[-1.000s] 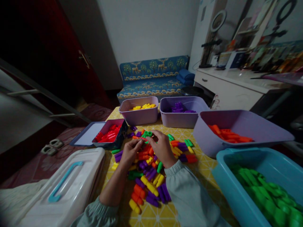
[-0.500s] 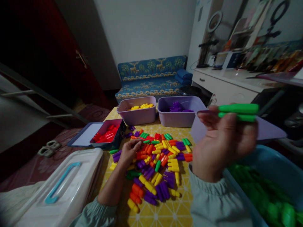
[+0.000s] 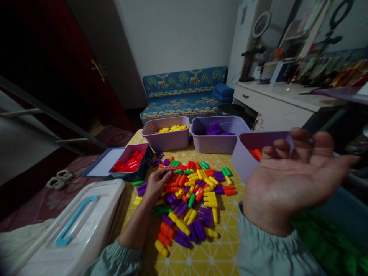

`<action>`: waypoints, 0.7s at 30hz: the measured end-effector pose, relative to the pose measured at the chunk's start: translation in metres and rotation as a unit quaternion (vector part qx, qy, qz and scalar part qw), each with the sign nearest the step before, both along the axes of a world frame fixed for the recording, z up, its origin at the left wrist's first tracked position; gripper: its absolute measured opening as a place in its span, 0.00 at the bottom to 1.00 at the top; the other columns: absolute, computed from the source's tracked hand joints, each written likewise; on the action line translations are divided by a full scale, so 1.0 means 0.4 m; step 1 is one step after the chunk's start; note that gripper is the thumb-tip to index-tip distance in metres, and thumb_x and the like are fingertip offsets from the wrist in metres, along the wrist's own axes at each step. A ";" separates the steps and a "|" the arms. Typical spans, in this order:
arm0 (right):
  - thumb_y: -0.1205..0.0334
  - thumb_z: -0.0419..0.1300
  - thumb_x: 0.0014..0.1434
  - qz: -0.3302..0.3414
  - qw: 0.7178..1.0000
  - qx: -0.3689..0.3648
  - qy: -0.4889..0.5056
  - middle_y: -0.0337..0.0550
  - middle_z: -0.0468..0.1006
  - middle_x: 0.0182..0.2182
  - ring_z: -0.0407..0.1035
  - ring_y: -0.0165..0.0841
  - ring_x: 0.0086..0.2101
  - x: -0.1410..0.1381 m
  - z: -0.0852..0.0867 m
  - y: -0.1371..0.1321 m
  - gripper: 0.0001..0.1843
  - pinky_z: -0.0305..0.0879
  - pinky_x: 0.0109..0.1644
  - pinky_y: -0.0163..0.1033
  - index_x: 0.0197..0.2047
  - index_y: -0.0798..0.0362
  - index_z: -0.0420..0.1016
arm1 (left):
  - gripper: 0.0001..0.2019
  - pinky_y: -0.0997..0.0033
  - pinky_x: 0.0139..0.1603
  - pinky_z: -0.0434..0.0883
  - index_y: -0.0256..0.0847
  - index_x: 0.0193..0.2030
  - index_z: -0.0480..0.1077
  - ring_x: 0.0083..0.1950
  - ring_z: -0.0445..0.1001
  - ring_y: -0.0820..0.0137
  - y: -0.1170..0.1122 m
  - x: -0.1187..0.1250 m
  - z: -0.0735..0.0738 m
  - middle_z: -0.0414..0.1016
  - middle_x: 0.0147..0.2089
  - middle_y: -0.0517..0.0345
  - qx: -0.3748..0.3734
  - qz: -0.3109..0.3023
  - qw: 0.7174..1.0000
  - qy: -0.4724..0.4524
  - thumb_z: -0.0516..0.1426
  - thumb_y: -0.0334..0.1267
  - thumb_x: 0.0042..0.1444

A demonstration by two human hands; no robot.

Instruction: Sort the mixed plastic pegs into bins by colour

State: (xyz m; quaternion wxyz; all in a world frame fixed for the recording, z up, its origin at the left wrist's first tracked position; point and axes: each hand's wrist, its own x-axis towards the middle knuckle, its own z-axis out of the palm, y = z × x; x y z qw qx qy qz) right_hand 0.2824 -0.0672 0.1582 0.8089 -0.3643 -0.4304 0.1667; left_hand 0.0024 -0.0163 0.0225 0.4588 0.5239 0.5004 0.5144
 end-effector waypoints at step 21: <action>0.57 0.52 0.65 0.153 0.816 -0.213 -0.515 0.50 0.76 0.52 0.67 0.42 0.55 -0.331 -0.336 0.140 0.18 0.59 0.62 0.52 0.52 0.54 0.75 | 0.11 0.68 0.44 0.74 0.36 0.39 0.79 0.41 0.79 0.63 -0.004 -0.001 0.002 0.82 0.39 0.50 0.048 0.015 0.998 0.029 0.59 0.40 0.54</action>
